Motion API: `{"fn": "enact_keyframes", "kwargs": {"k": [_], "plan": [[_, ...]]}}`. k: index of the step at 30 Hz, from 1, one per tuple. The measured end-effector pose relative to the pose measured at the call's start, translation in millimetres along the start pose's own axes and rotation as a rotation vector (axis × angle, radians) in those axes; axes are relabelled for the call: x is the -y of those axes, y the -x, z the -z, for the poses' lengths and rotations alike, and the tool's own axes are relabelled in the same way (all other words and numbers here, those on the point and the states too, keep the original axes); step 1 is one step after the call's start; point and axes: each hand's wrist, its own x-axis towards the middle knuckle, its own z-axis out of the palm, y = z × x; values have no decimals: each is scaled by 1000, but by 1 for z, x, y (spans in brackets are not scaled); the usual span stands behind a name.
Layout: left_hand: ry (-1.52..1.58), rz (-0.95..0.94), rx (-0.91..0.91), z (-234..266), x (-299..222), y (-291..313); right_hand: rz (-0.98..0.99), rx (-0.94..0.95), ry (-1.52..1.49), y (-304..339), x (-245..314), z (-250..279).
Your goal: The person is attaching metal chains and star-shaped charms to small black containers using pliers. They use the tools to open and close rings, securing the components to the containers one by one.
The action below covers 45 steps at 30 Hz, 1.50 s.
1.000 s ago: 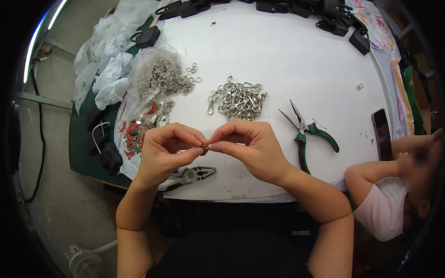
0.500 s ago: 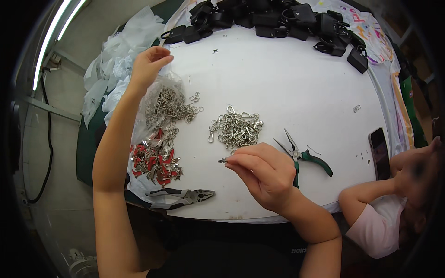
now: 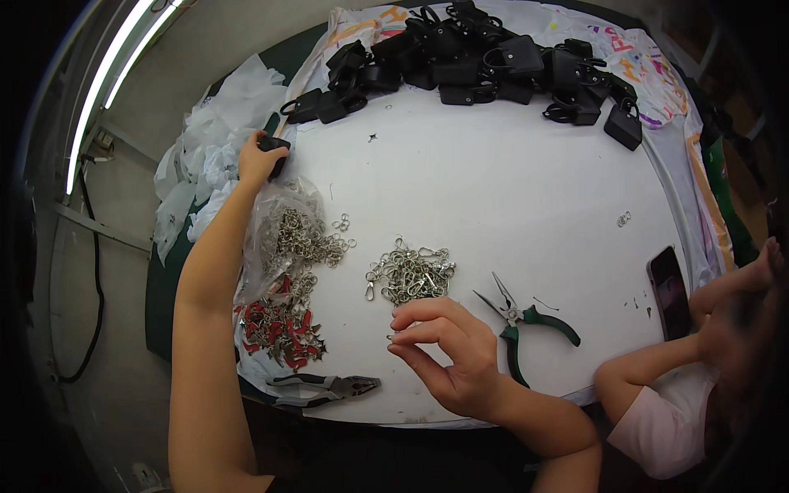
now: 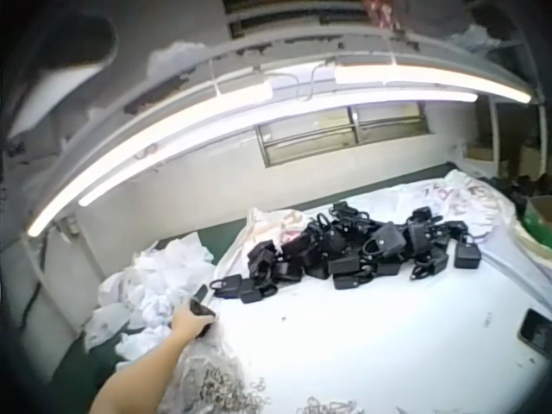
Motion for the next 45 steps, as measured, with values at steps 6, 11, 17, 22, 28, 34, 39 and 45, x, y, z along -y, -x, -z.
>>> {"fn": "enact_keyframes", "kwargs": {"k": [6, 11, 17, 22, 28, 34, 39, 45], "plan": [[1223, -212, 398, 90, -83, 107, -235, -2, -354, 7, 3, -2], [1880, 135, 991, 129, -121, 242, -520, 165, -641, 7, 10, 0], [2250, 284, 953, 121, -106, 341, -337, 409, -485, 10, 11, -8], [2032, 624, 762, 115, -99, 366, -488, 308, -674, 12, 15, -6], [2100, 690, 789, 108, -95, 383, -368, 356, -402, 11, 13, -8], [2113, 558, 881, 109, -87, 378, -398, 387, -401, 11, 10, -7], [1953, 566, 833, 110, -85, 379, -325, 401, -336, 10, 9, -8], [1942, 198, 757, 107, -76, 381, -342, 357, -340, 16, 10, -13]]}}
